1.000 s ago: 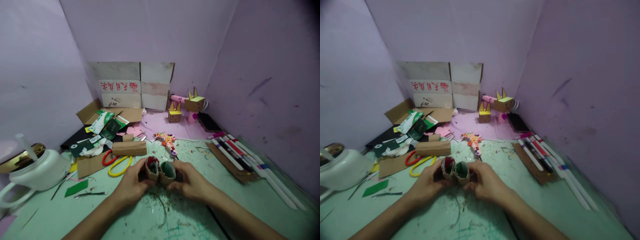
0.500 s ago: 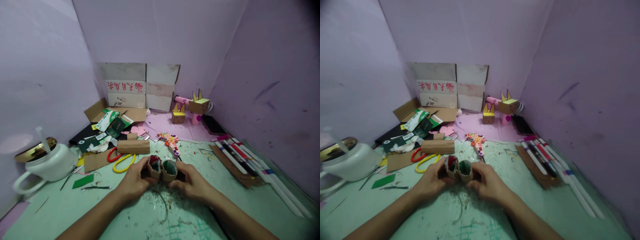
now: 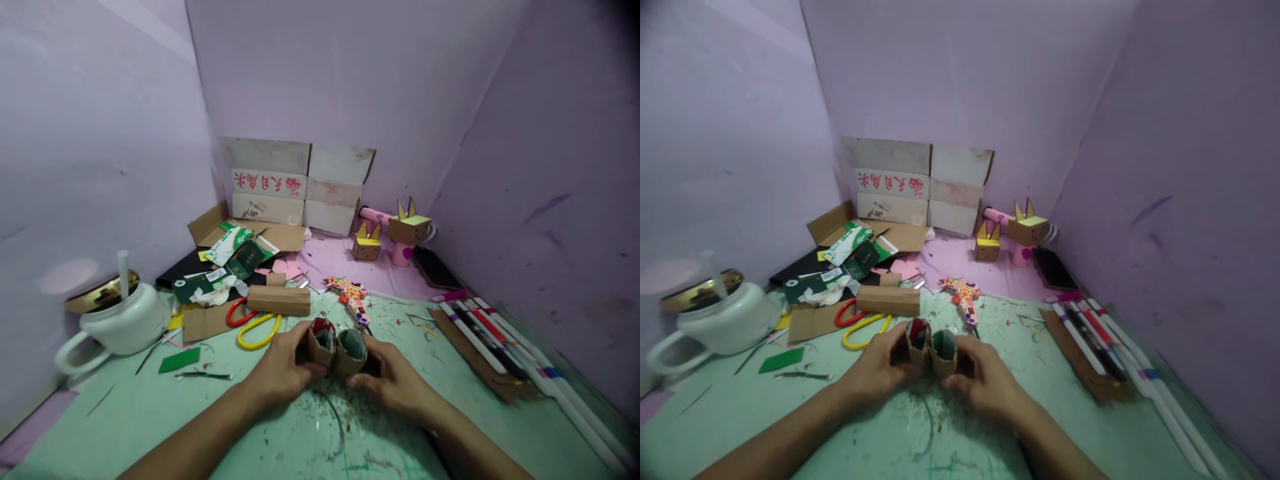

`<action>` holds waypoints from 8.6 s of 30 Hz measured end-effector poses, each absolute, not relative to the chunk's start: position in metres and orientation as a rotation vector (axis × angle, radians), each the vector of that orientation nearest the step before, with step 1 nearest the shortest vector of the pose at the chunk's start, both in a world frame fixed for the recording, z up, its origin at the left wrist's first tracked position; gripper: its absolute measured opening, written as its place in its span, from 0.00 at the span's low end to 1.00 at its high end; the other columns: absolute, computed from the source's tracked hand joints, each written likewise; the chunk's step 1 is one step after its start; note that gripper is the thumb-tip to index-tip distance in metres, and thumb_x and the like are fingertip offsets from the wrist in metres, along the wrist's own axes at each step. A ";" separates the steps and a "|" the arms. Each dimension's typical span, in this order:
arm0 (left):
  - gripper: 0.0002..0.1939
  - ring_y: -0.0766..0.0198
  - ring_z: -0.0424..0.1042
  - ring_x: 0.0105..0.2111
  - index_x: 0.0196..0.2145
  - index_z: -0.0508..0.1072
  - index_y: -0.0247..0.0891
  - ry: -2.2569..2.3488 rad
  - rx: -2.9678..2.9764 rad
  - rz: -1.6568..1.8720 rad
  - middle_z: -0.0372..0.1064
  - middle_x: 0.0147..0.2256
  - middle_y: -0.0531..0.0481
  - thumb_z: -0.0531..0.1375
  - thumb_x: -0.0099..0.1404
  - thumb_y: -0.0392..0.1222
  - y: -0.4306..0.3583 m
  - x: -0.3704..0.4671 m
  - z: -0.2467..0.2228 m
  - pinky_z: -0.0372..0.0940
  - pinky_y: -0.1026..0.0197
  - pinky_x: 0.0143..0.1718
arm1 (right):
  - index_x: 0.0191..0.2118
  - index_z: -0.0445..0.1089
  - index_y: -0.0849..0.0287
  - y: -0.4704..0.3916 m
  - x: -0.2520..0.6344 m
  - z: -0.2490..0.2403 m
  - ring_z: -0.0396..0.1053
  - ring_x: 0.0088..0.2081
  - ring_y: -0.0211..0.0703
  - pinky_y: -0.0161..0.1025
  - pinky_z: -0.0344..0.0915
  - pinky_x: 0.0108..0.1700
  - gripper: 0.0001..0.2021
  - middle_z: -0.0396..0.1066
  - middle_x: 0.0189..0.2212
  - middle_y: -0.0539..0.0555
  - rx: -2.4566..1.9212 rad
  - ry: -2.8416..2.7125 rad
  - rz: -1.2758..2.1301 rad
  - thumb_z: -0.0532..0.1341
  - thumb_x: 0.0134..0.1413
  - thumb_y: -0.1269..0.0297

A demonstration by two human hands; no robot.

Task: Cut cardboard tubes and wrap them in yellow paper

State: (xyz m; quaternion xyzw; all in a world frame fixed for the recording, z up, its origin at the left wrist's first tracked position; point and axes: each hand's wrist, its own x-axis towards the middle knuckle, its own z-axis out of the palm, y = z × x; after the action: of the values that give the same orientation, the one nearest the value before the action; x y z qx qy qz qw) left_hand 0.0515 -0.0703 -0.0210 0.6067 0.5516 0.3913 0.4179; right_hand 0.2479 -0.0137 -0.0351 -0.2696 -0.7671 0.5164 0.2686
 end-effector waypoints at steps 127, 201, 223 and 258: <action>0.25 0.51 0.69 0.35 0.46 0.69 0.35 1.597 2.066 0.643 0.72 0.38 0.41 0.57 0.55 0.54 -0.083 0.076 -0.018 0.62 0.50 0.38 | 0.27 0.71 0.60 0.026 0.277 -0.011 0.69 0.19 0.37 0.33 0.70 0.24 0.09 0.74 0.19 0.50 -0.710 -0.550 1.865 0.59 0.55 0.63; 0.24 0.54 0.64 0.49 0.52 0.63 0.37 1.510 2.146 0.779 0.65 0.50 0.44 0.56 0.58 0.43 -0.019 0.027 0.045 0.56 0.54 0.51 | 0.48 0.62 0.53 0.035 0.259 0.010 0.64 0.47 0.50 0.46 0.61 0.48 0.20 0.67 0.45 0.57 -0.629 -2.157 0.579 0.62 0.48 0.71; 0.20 0.64 0.68 0.29 0.42 0.70 0.37 1.463 1.874 1.007 0.69 0.31 0.52 0.64 0.50 0.41 -0.027 0.035 0.026 0.63 0.64 0.29 | 0.48 0.63 0.56 0.025 0.259 0.005 0.64 0.45 0.47 0.42 0.60 0.46 0.19 0.66 0.44 0.56 -0.557 -2.141 0.685 0.63 0.48 0.71; 0.20 0.60 0.62 0.37 0.41 0.63 0.38 1.558 1.779 0.760 0.63 0.39 0.50 0.58 0.50 0.43 -0.068 -0.004 0.019 0.58 0.62 0.37 | 0.56 0.58 0.58 -0.005 0.235 -0.016 0.60 0.53 0.52 0.52 0.57 0.54 0.27 0.62 0.53 0.60 -0.686 -2.373 1.059 0.59 0.47 0.74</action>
State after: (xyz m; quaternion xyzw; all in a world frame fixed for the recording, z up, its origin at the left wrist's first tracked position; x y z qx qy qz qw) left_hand -0.0038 -0.0684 0.0186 0.6777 0.5938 0.2896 0.3229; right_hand 0.2348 -0.0050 -0.0159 -0.2487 -0.8603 0.3840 0.2248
